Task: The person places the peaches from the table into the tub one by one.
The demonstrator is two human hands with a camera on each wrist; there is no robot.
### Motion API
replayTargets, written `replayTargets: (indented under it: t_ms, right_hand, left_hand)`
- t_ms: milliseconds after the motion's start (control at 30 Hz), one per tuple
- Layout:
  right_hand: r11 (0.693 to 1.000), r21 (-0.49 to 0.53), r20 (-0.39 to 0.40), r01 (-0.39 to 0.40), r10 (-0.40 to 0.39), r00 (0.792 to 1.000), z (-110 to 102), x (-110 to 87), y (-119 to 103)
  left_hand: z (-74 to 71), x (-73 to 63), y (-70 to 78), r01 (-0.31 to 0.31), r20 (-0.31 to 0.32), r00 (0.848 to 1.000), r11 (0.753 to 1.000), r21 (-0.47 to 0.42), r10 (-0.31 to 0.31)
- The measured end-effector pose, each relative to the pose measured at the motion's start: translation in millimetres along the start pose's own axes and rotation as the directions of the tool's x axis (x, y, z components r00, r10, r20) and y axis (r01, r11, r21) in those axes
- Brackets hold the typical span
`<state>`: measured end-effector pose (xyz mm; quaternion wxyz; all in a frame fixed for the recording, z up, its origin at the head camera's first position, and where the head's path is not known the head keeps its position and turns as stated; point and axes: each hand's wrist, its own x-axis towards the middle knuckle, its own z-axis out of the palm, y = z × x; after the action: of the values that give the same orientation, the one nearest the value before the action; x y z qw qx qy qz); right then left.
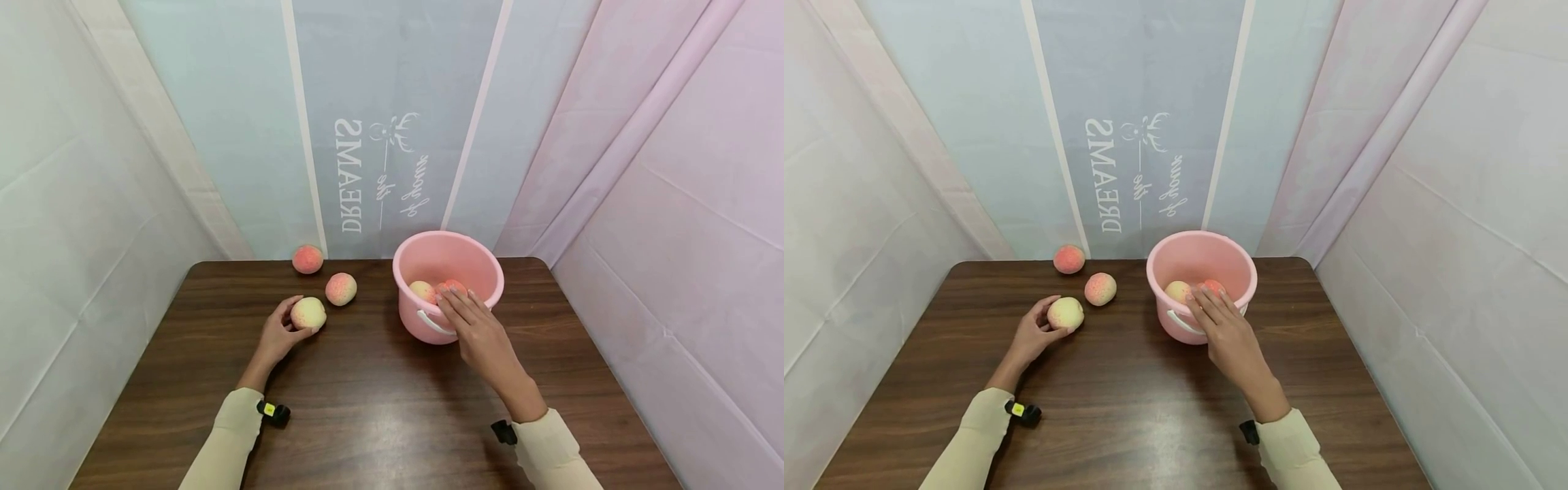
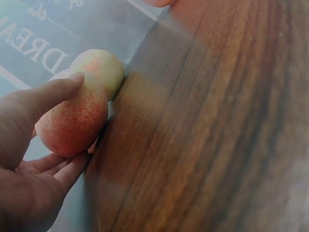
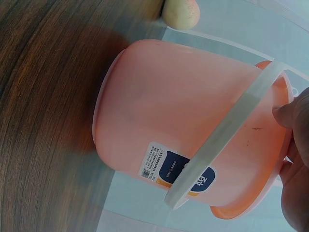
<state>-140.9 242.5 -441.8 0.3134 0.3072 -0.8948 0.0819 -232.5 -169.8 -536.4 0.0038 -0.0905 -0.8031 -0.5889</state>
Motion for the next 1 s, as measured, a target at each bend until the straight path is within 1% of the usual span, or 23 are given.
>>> replayTargets:
  t_ms: [133,267,433,533,633,1000]
  right_hand:
    - [1.000,0.003,0.009,-0.004,0.004,1.000,-1,0.3,0]
    - [1.000,0.006,0.008,-0.001,0.001,1.000,0,0.5,0]
    - [1.000,0.008,-0.002,0.003,-0.003,1.000,1,-0.9,0]
    - [1.000,0.009,-0.009,0.001,-0.001,1.000,2,-2.4,0]
    - [1.000,0.010,-0.003,-0.006,0.007,1.000,2,-3.4,-1]
    - [1.000,0.012,-0.009,-0.003,0.003,1.000,3,-2.5,1]
  left_hand:
    - [-1.0,4.7,-14.3,0.017,-0.021,1.000,1.000,0.010,-0.016]
    - [-3.5,5.6,-18.9,0.026,-0.039,0.999,0.999,0.017,-0.026]
    - [-5.1,4.7,-17.9,0.040,-0.049,0.998,0.999,0.001,-0.040]
    - [-5.8,4.5,-16.8,0.046,-0.058,0.997,0.999,-0.027,-0.047]
    - [-6.9,4.1,-15.6,0.041,-0.061,0.997,0.998,-0.040,-0.043]
    - [-4.7,2.6,-7.3,0.032,-0.058,0.998,0.999,-0.043,-0.035]
